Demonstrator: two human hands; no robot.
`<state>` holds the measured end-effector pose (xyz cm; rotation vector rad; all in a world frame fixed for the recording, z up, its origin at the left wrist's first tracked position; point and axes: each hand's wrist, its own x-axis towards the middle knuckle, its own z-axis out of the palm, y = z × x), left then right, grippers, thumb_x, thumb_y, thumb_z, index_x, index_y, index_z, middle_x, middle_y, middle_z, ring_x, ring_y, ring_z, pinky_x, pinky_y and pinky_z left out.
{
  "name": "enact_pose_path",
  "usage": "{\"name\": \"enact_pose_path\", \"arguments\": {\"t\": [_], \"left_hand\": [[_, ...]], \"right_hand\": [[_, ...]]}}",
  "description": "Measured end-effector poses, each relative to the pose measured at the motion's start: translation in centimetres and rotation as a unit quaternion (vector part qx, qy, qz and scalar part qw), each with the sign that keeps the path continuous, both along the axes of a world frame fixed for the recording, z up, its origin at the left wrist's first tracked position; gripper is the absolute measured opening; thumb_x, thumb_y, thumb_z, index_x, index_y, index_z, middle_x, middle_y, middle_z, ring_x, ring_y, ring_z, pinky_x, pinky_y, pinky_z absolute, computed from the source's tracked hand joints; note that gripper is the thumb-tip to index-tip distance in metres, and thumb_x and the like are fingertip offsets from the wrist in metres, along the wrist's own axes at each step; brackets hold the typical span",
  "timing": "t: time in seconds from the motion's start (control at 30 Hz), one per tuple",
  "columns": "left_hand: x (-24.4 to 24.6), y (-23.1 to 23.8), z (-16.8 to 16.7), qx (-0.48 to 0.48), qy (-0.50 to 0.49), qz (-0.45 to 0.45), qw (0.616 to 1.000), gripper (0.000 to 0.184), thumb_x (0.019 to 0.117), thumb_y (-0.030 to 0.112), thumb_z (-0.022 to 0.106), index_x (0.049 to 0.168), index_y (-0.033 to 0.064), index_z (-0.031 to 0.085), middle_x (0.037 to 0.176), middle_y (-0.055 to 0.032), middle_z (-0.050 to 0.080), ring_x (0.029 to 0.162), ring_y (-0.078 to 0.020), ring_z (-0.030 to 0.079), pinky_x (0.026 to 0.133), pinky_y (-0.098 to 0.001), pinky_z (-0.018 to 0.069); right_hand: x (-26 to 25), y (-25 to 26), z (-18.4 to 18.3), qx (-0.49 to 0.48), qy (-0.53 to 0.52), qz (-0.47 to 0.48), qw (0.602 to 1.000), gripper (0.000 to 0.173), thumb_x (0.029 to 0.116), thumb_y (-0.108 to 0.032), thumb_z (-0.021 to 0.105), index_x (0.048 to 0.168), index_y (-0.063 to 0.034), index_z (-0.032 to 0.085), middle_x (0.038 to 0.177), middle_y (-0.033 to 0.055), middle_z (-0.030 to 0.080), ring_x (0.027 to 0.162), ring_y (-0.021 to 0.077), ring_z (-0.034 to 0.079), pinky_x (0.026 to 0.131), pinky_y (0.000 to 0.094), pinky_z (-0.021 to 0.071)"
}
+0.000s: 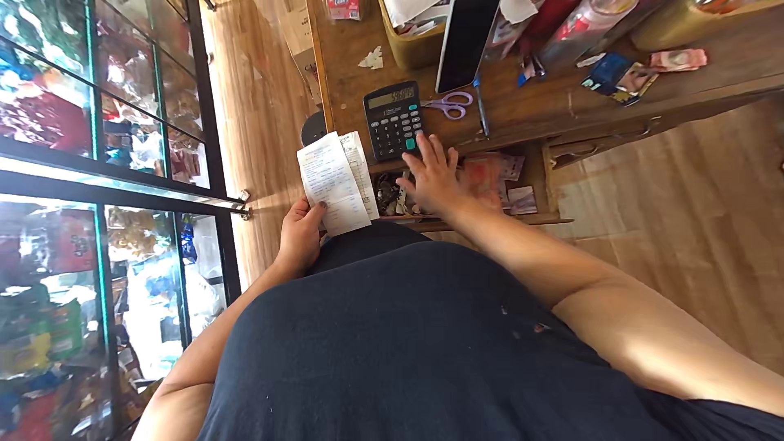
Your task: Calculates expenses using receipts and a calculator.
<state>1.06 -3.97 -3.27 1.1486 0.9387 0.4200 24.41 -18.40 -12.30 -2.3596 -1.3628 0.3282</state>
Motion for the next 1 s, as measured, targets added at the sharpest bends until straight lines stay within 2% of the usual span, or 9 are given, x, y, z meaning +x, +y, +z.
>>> {"name": "enact_pose_path", "arguments": {"t": [0.17,0.27,0.37,0.43,0.53,0.63,0.8,0.9,1.0], "left_hand": [[-0.1,0.3,-0.4,0.004,-0.007,-0.005,1.000,0.021,0.1063,0.005,0.045,0.124,0.0040,0.056,0.100,-0.0069,0.073,0.087,-0.0161,0.074,0.078,-0.0358,0.0632],[0.2,0.2,-0.1,0.012,-0.005,-0.019,1.000,0.020,0.1060,0.004,0.045,0.122,0.0038,0.058,0.099,-0.0064,0.073,0.086,-0.0151,0.073,0.077,-0.0354,0.0631],[0.5,0.1,0.1,0.010,0.009,-0.022,1.000,0.019,0.1068,0.004,0.045,0.121,0.0043,0.058,0.097,-0.0062,0.073,0.085,-0.0150,0.073,0.076,-0.0348,0.0627],[0.5,0.2,-0.1,0.014,0.004,-0.021,1.000,0.019,0.1058,0.004,0.046,0.120,0.0039,0.058,0.097,-0.0064,0.073,0.085,-0.0152,0.073,0.076,-0.0350,0.0628],[0.5,0.2,0.0,0.012,0.005,-0.011,1.000,0.018,0.1053,0.004,0.047,0.120,0.0032,0.058,0.098,-0.0070,0.073,0.086,-0.0156,0.073,0.078,-0.0355,0.0627],[0.6,0.2,0.1,0.022,0.012,-0.008,1.000,0.019,0.1052,0.003,0.047,0.122,0.0029,0.058,0.098,-0.0066,0.073,0.086,-0.0152,0.073,0.078,-0.0349,0.0627],[0.3,0.5,0.0,0.069,0.049,-0.051,0.995,0.021,0.1031,0.001,0.051,0.123,-0.0030,0.057,0.095,-0.0089,0.073,0.084,-0.0150,0.072,0.078,-0.0347,0.0619],[0.3,0.3,0.8,0.089,0.088,-0.074,0.989,0.029,0.1015,0.003,0.055,0.128,-0.0072,0.055,0.101,-0.0113,0.072,0.087,-0.0132,0.072,0.080,-0.0335,0.0616],[0.7,0.8,1.6,0.056,0.054,-0.045,0.996,0.032,0.1025,0.005,0.056,0.133,-0.0052,0.054,0.106,-0.0128,0.072,0.090,-0.0170,0.072,0.082,-0.0373,0.0619]], "right_hand": [[-3.9,-2.0,-3.0,0.141,-0.005,0.111,0.984,0.050,0.1015,-0.040,0.059,0.140,-0.0085,0.061,0.154,0.0251,0.047,0.144,0.0486,0.042,0.109,0.0747,0.0319],[-3.7,-1.4,-2.6,0.129,0.027,0.095,0.987,0.053,0.1018,-0.042,0.057,0.140,-0.0056,0.060,0.154,0.0261,0.047,0.144,0.0487,0.042,0.109,0.0732,0.0326],[-3.1,-0.1,0.2,0.090,0.150,0.035,0.984,0.055,0.1038,-0.044,0.056,0.137,-0.0001,0.063,0.155,0.0264,0.046,0.146,0.0460,0.040,0.115,0.0681,0.0306],[-3.3,0.6,3.2,0.079,0.285,0.003,0.955,0.051,0.1064,-0.039,0.054,0.136,0.0011,0.063,0.150,0.0228,0.053,0.142,0.0367,0.048,0.118,0.0566,0.0355],[-4.7,1.4,6.4,0.113,0.458,-0.025,0.881,0.041,0.1084,-0.033,0.052,0.127,-0.0012,0.068,0.119,0.0148,0.071,0.112,0.0205,0.066,0.101,0.0441,0.0498],[-6.5,2.7,7.1,0.134,0.554,-0.042,0.821,0.036,0.1060,-0.033,0.057,0.114,0.0001,0.067,0.095,0.0084,0.070,0.088,0.0123,0.067,0.085,0.0367,0.0553],[-7.7,4.3,7.5,0.117,0.595,-0.110,0.787,0.034,0.1022,-0.030,0.065,0.122,-0.0023,0.063,0.096,0.0122,0.071,0.081,0.0172,0.068,0.075,0.0362,0.0578],[-7.2,5.0,7.6,0.109,0.560,-0.112,0.814,0.035,0.1006,-0.027,0.067,0.123,-0.0001,0.063,0.105,0.0143,0.070,0.094,0.0195,0.070,0.087,0.0408,0.0581],[-6.7,5.9,9.1,0.125,0.539,-0.117,0.825,0.032,0.1010,-0.025,0.067,0.118,0.0019,0.065,0.104,0.0133,0.070,0.095,0.0183,0.068,0.089,0.0402,0.0561]]}}
